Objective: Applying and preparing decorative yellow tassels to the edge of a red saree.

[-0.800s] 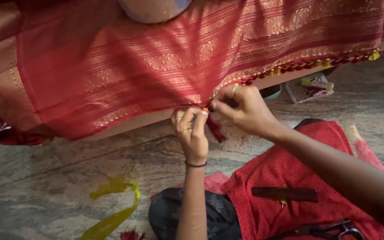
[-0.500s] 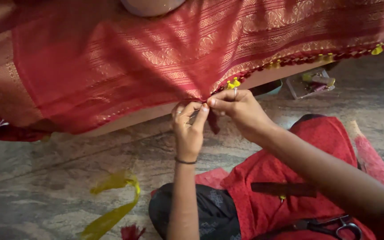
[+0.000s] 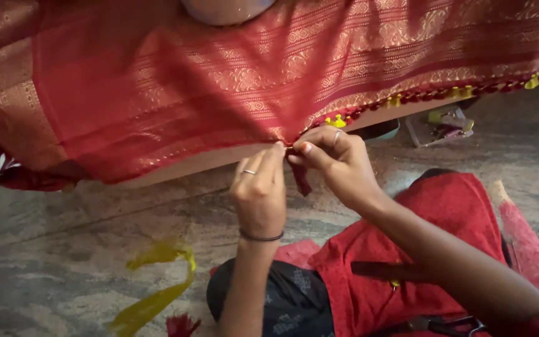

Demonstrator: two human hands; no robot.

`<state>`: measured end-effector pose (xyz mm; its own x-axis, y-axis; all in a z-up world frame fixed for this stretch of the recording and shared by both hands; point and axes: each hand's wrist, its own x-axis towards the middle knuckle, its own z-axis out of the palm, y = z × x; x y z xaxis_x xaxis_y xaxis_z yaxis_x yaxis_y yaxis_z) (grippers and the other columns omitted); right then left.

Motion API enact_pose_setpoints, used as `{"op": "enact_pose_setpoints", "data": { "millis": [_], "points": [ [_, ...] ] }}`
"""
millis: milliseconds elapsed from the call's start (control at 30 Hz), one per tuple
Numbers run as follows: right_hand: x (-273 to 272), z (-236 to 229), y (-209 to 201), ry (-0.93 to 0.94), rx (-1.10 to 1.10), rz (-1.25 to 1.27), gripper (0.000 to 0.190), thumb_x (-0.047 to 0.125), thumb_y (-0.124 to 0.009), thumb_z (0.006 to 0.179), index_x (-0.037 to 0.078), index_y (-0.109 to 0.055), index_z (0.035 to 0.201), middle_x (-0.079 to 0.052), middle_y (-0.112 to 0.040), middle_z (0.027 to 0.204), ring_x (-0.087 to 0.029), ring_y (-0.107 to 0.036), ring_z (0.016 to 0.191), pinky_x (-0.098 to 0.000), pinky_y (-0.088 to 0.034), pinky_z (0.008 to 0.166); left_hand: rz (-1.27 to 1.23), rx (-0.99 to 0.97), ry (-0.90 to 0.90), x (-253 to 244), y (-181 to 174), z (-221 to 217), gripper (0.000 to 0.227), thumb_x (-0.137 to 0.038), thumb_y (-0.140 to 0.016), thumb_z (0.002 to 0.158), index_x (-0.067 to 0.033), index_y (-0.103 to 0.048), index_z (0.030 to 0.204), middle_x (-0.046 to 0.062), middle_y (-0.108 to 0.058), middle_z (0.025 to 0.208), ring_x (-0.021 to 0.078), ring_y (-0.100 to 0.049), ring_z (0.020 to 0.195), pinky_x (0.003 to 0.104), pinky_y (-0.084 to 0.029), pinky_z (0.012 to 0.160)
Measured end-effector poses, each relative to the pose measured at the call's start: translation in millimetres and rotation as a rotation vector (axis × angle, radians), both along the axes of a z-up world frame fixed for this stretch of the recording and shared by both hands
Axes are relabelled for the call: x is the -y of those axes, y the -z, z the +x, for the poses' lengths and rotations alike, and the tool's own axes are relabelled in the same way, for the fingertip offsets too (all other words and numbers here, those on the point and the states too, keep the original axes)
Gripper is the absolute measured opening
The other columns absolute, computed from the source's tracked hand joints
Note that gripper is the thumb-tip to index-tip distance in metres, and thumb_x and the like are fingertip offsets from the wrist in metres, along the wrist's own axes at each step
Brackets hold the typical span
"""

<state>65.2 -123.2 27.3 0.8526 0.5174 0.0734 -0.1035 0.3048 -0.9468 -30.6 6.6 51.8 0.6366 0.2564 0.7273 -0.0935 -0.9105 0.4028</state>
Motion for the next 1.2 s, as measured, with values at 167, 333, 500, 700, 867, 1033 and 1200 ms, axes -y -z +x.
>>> {"op": "enact_pose_setpoints", "data": {
  "millis": [167, 333, 500, 700, 867, 1033, 1200],
  "points": [
    [10.1, -13.4, -9.4, -0.026, 0.062, 0.095, 0.004, 0.001, -0.062, 0.101, -0.001, -0.066, 0.101, -0.006, -0.071, 0.100, -0.014, -0.073, 0.097, -0.0276, -0.061, 0.087, -0.445, -0.068, 0.132, 1.6, -26.9, -1.6, 0.007, -0.006, -0.072, 0.095, -0.0039, -0.075, 0.101, 0.011, -0.074, 0.093, 0.0220, -0.073, 0.078, 0.031, -0.056, 0.070],
    [4.2, -26.3, -20.5, 0.104, 0.312, -0.092, 0.003, -0.001, -0.068, 0.099, -0.004, -0.068, 0.098, -0.006, -0.063, 0.105, -0.014, -0.065, 0.078, -0.0273, -0.054, 0.061, -0.703, -0.228, 0.318, -10.6, -23.8, 1.3, 0.010, -0.006, -0.071, 0.094, -0.0040, -0.077, 0.101, 0.008, -0.074, 0.087, 0.0142, -0.067, 0.064, 0.027, -0.052, 0.060],
    [-3.5, -26.5, -20.9, 0.268, 0.445, -0.161, 0.006, -0.002, -0.070, 0.096, -0.002, -0.066, 0.101, -0.003, -0.068, 0.096, -0.007, -0.072, 0.088, -0.0223, -0.058, 0.072, -0.425, -0.033, 0.108, 3.9, -33.5, -4.2, 0.008, -0.006, -0.078, 0.088, -0.0037, -0.076, 0.095, 0.007, -0.071, 0.083, 0.0154, -0.068, 0.064, 0.029, -0.052, 0.059],
    [-4.3, -30.2, -22.6, 0.350, 0.687, -0.249, 0.022, -0.011, -0.074, 0.088, 0.000, -0.077, 0.107, -0.008, -0.063, 0.097, -0.012, -0.063, 0.082, -0.0256, -0.051, 0.069, 0.123, 0.129, 0.035, 7.5, -32.1, -10.5, 0.009, -0.006, -0.077, 0.094, -0.0041, -0.073, 0.101, 0.010, -0.067, 0.087, 0.0269, -0.069, 0.079, 0.038, -0.056, 0.074],
    [-5.3, -32.9, -27.6, 0.305, 0.632, -0.148, 0.020, -0.009, -0.073, 0.088, -0.001, -0.073, 0.107, -0.008, -0.063, 0.103, -0.011, -0.067, 0.086, -0.0250, -0.057, 0.071, -0.379, -0.066, 0.121, -1.9, -28.2, 1.6, 0.007, -0.008, -0.075, 0.090, -0.0042, -0.073, 0.095, 0.009, -0.070, 0.086, 0.0217, -0.070, 0.075, 0.032, -0.055, 0.068],
    [-2.5, -28.0, -20.2, 0.316, 0.674, -0.162, 0.006, -0.007, -0.071, 0.096, -0.001, -0.069, 0.096, -0.006, -0.065, 0.094, -0.011, -0.064, 0.074, -0.0257, -0.052, 0.063, -1.000, -0.181, 0.419, -21.2, 6.3, 15.3, 0.008, -0.010, -0.072, 0.094, -0.0018, -0.074, 0.096, 0.008, -0.072, 0.088, 0.0132, -0.066, 0.076, 0.028, -0.055, 0.069],
    [-1.2, -25.2, -10.7, 0.322, 0.611, -0.236, 0.005, -0.004, -0.065, 0.097, -0.001, -0.061, 0.098, -0.007, -0.060, 0.096, -0.010, -0.060, 0.080, -0.0247, -0.052, 0.070, -0.333, 0.065, 0.006, 8.4, -4.9, 11.6, 0.010, -0.010, -0.066, 0.100, -0.0021, -0.065, 0.094, 0.008, -0.065, 0.088, 0.0113, -0.062, 0.081, 0.028, -0.050, 0.071]
  ]
}}
